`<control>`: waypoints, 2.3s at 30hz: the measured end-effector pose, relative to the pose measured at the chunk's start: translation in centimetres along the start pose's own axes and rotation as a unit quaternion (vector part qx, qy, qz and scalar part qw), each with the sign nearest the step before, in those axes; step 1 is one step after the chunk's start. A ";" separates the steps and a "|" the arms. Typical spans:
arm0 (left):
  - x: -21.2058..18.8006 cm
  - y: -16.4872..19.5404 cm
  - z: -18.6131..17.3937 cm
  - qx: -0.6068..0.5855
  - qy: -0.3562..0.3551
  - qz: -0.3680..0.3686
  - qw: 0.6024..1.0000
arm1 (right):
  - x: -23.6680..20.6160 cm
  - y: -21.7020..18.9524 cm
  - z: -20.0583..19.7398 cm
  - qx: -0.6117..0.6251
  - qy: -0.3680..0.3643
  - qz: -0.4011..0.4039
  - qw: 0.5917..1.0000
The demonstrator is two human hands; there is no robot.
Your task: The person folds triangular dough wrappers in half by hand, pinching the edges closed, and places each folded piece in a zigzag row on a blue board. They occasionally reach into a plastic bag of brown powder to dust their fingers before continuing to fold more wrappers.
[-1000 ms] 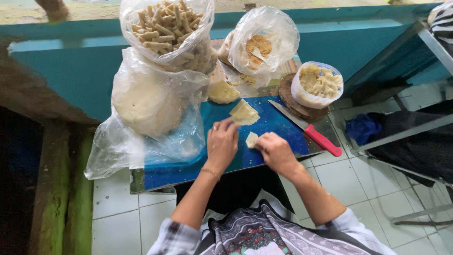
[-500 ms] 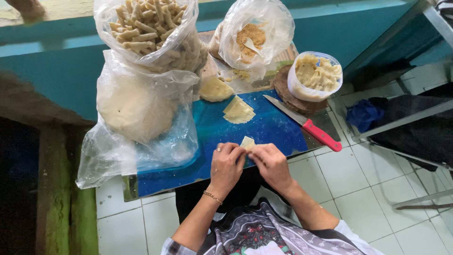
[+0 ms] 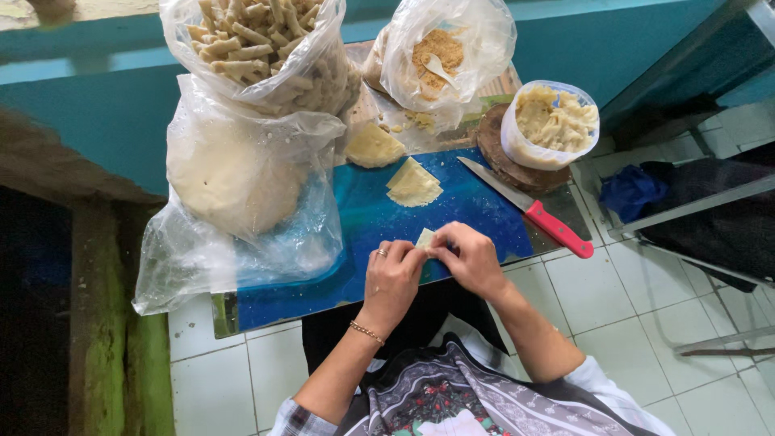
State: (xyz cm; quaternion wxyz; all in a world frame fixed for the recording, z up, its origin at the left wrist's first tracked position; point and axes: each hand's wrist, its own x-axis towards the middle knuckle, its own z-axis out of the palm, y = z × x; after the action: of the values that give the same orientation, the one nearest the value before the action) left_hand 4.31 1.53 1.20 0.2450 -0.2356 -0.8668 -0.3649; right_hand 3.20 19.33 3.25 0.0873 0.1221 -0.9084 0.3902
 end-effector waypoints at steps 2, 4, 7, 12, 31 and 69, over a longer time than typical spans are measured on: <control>0.5 -0.4 0.2 -0.009 -0.020 -0.029 0.999 | -0.9 -0.4 0.3 -0.069 0.058 -0.097 0.991; 0.9 -0.7 0.4 -0.017 -0.040 -0.061 0.997 | -2.0 -0.8 0.6 -0.147 0.089 -0.167 0.971; 1.2 -0.9 0.8 -0.031 -0.053 -0.074 0.995 | -1.7 -0.6 1.1 -0.109 0.101 -0.105 0.983; -0.1 0.1 0.4 -0.009 0.001 0.033 0.999 | -0.5 0.4 -0.1 -0.042 0.029 -0.040 0.998; 1.3 -0.7 1.1 0.026 -0.047 0.003 0.999 | -0.9 0.6 0.1 -0.229 0.055 -0.134 0.963; 6.1 -8.1 2.7 0.073 -0.005 -0.095 0.993 | 29.0 -8.4 -4.6 0.038 0.196 -0.297 0.934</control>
State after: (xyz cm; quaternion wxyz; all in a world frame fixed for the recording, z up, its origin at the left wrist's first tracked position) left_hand -5.84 -0.09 -1.01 0.2214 -0.1356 -0.9108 -0.3210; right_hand -21.72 12.58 19.51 0.3705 0.3108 -0.7799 0.3972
